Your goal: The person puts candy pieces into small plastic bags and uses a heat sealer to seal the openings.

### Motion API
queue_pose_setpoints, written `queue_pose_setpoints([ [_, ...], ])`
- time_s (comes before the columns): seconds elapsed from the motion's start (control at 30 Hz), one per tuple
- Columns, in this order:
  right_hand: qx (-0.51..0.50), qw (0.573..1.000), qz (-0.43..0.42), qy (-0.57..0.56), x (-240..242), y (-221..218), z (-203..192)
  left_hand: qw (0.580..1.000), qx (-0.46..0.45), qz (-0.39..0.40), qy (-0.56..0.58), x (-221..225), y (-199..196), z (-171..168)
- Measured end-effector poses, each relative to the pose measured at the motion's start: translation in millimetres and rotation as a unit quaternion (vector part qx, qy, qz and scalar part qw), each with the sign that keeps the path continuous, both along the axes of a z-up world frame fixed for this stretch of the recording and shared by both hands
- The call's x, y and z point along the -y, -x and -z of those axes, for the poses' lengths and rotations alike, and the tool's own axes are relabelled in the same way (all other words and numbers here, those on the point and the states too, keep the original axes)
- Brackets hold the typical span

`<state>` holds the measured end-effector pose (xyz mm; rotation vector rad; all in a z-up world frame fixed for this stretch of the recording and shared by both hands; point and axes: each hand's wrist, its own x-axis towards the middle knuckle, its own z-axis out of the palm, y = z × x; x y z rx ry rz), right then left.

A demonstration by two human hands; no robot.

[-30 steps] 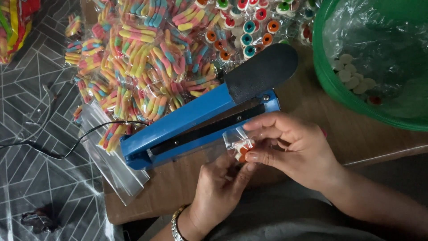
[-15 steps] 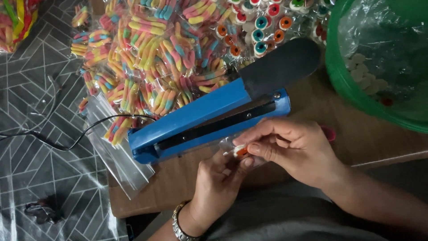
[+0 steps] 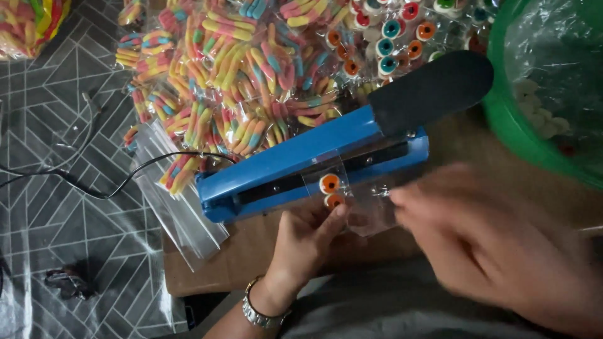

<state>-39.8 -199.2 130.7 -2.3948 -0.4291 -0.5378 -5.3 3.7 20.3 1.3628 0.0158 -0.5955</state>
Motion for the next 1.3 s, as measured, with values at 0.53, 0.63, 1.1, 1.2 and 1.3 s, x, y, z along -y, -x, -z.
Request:
queue_pose_setpoints([
  [0.53, -0.027, 0.95, 0.045, 0.309, 19, -117, 48, 0.993, -0.118, -0.022, 0.022, 8, -10, -7],
  [0.63, -0.049, 0.962, 0.034, 0.267, 17, -117, 48, 0.991, -0.128, -0.027, -0.004, 11, -10, -11],
  [1.1, -0.014, 0.971, 0.022, 0.238, 22, -121, 65, 0.991, -0.129, -0.042, 0.016, 13, -13, -15],
  [1.2, -0.014, 0.974, 0.011, 0.225, 23, -122, 73, 0.989, -0.138, -0.046, 0.006, 12, -12, -11],
  [1.3, -0.019, 0.975, 0.003, 0.22, 23, -121, 76, 0.995, -0.093, -0.034, 0.03, 9, -11, -6],
])
